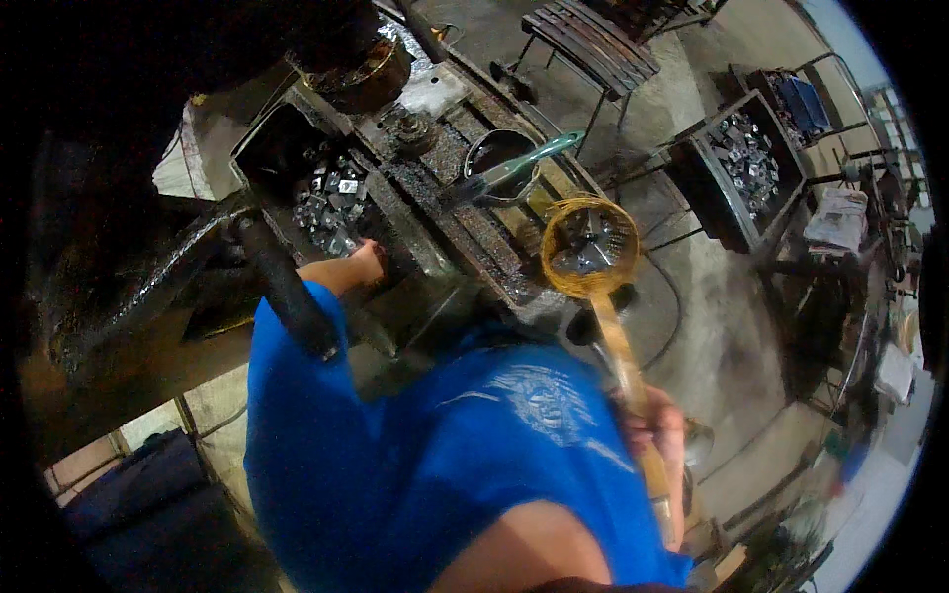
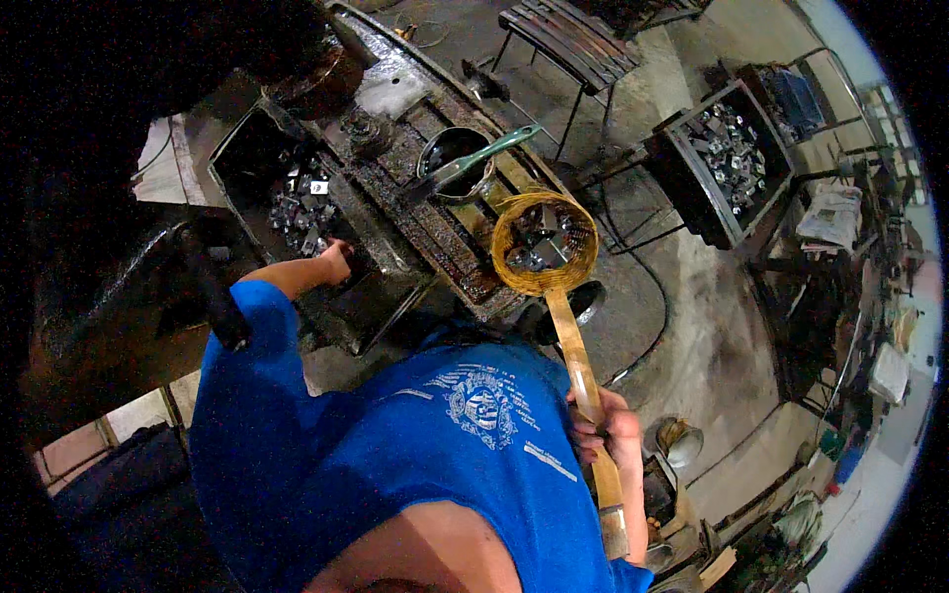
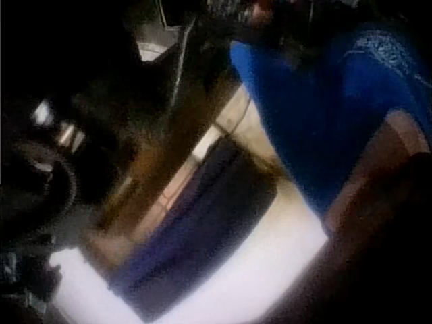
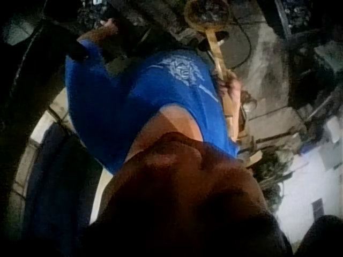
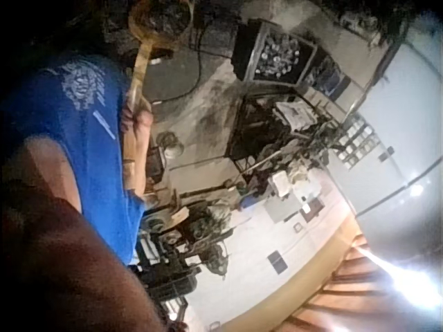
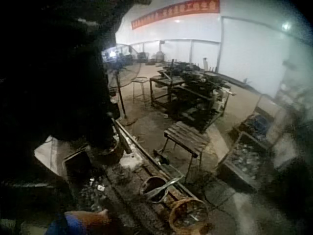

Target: The person repeatedly picks up small metal parts from a workbench and washes them in a bucket of liquid using a yellow mesh strainer. They then transfer the washed parts into a blue bin. The process is repeated multiple times throughout the clip.

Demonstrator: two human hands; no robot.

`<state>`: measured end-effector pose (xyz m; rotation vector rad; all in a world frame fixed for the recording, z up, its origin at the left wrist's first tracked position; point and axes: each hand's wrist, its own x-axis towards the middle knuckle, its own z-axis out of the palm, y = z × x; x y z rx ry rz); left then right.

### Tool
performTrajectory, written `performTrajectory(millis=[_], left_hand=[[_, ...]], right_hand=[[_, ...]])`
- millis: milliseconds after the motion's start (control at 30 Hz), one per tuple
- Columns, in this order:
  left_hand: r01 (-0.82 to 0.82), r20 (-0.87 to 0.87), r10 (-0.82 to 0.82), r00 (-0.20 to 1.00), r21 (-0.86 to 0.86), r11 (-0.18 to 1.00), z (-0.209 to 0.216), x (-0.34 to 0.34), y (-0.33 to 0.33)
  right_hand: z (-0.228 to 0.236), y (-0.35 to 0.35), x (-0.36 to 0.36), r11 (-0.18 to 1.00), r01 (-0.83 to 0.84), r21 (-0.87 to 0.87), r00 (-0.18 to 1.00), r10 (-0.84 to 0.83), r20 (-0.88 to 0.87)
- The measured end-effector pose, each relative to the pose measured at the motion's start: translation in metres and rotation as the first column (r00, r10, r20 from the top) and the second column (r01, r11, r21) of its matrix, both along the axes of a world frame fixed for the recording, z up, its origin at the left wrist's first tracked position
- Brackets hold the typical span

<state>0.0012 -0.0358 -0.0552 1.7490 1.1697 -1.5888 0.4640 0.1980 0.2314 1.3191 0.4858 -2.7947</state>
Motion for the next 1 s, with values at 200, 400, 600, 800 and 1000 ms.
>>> performTrajectory(millis=[200,400,600,800,1000], left_hand=[[0.058,0.137,-0.077,0.988,0.142,0.988,0.044,0.003,0.025],[-0.449,0.026,0.464,0.886,0.302,0.841,0.065,-0.004,0.054],[-0.593,0.511,0.553,0.659,0.805,-0.037,0.154,0.023,0.032],[-0.738,0.886,0.167,0.432,0.454,-0.499,0.252,0.115,0.058],[-0.822,0.767,-0.299,0.568,0.548,-0.156,0.254,0.179,0.174]], right_hand=[[-0.003,-0.001,0.000,1.000,-0.006,-0.024,1.000,0.007,0.019],[-0.010,0.005,0.005,1.000,-0.001,-0.022,0.998,0.000,-0.060],[0.005,0.014,0.004,0.998,-0.059,-0.020,0.998,0.058,-0.004],[0.004,0.012,0.004,0.997,-0.079,0.005,0.995,0.079,-0.056],[0.002,0.017,0.007,0.994,-0.102,0.034,0.992,0.105,-0.073]])
